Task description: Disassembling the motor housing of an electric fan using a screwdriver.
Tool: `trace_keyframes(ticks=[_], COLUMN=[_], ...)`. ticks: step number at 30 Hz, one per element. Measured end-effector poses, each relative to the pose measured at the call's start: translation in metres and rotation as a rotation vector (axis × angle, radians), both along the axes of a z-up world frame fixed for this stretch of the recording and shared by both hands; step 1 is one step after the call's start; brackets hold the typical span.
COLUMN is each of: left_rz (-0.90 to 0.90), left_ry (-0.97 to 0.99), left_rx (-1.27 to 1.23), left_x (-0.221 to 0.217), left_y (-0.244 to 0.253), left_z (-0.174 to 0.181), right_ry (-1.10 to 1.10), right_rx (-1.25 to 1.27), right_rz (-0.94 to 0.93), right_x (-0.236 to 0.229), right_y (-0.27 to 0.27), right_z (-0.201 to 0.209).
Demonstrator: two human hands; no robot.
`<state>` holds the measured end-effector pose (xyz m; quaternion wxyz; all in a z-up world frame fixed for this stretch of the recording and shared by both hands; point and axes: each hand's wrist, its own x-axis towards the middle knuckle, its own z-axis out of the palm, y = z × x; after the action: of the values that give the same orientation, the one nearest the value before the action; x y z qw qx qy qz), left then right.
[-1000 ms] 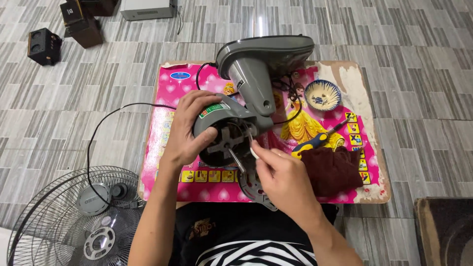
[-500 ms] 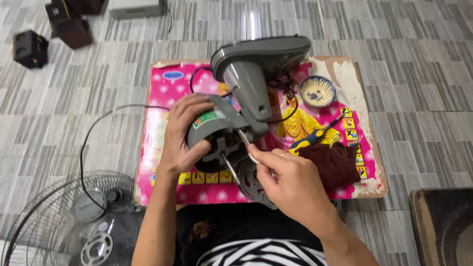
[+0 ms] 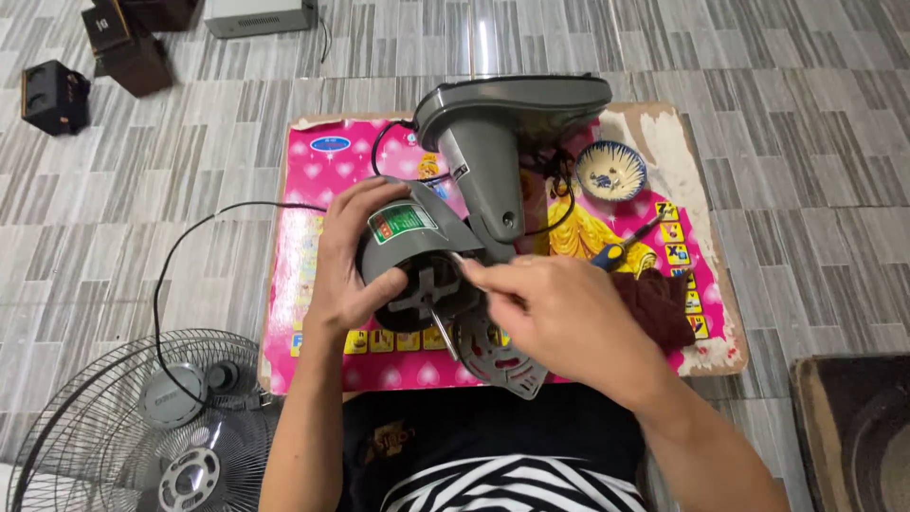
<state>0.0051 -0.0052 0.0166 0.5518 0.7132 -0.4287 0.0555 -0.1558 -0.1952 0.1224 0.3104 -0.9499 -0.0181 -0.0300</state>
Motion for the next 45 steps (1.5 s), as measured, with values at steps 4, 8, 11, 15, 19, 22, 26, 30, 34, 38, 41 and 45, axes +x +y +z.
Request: trace_keyframes(ticks=[4, 8, 11, 15, 19, 22, 26, 30, 34, 38, 41, 45], left_rz=[-0.007, -0.026, -0.006, -0.003, -0.019, -0.031, -0.018, 0.004, 0.042, 0.052, 0.055, 0.05], left_ry=[0.005, 0.021, 0.038, 0.032, 0.014, 0.056, 0.097, 0.059, 0.005, -0.033, -0.04, -0.129], left_rx=[-0.007, 0.001, -0.046, -0.022, 0.008, -0.102, -0.117, -0.095, -0.034, -0.048, -0.054, -0.028], left_x=[-0.002, -0.001, 0.001, -0.002, -0.002, 0.002, 0.0, -0.011, -0.016, -0.019, -0.017, -0.022], left_y=[0.001, 0.004, 0.0, -0.002, -0.002, 0.002, 0.001, -0.003, 0.0, 0.001, 0.0, 0.0], left_z=[0.003, 0.0, -0.001, 0.0, 0.004, -0.005, -0.005, 0.011, 0.013, 0.008, 0.007, 0.003], right_ry=[-0.088, -0.003, 0.043, -0.035, -0.031, -0.022, -0.033, -0.056, -0.187, -0.086, -0.208, -0.341], right_rx=[0.027, 0.058, -0.232, -0.116, 0.106, 0.099, -0.086, -0.164, 0.168, 0.125, 0.031, -0.179], right_rz=[0.098, 0.085, -0.021, -0.036, 0.097, 0.082, -0.066, -0.253, -0.416, -0.489, -0.378, -0.3], right_x=[0.024, 0.009, -0.01, -0.016, 0.012, 0.013, -0.015, -0.048, -0.08, -0.092, -0.068, -0.042], right_y=[0.005, -0.011, -0.019, -0.017, 0.0, 0.005, -0.007, -0.001, 0.016, 0.015, 0.022, 0.032], right_z=[-0.019, -0.007, -0.009, -0.019, -0.015, -0.019, -0.024, -0.059, -0.082, -0.079, -0.082, -0.099])
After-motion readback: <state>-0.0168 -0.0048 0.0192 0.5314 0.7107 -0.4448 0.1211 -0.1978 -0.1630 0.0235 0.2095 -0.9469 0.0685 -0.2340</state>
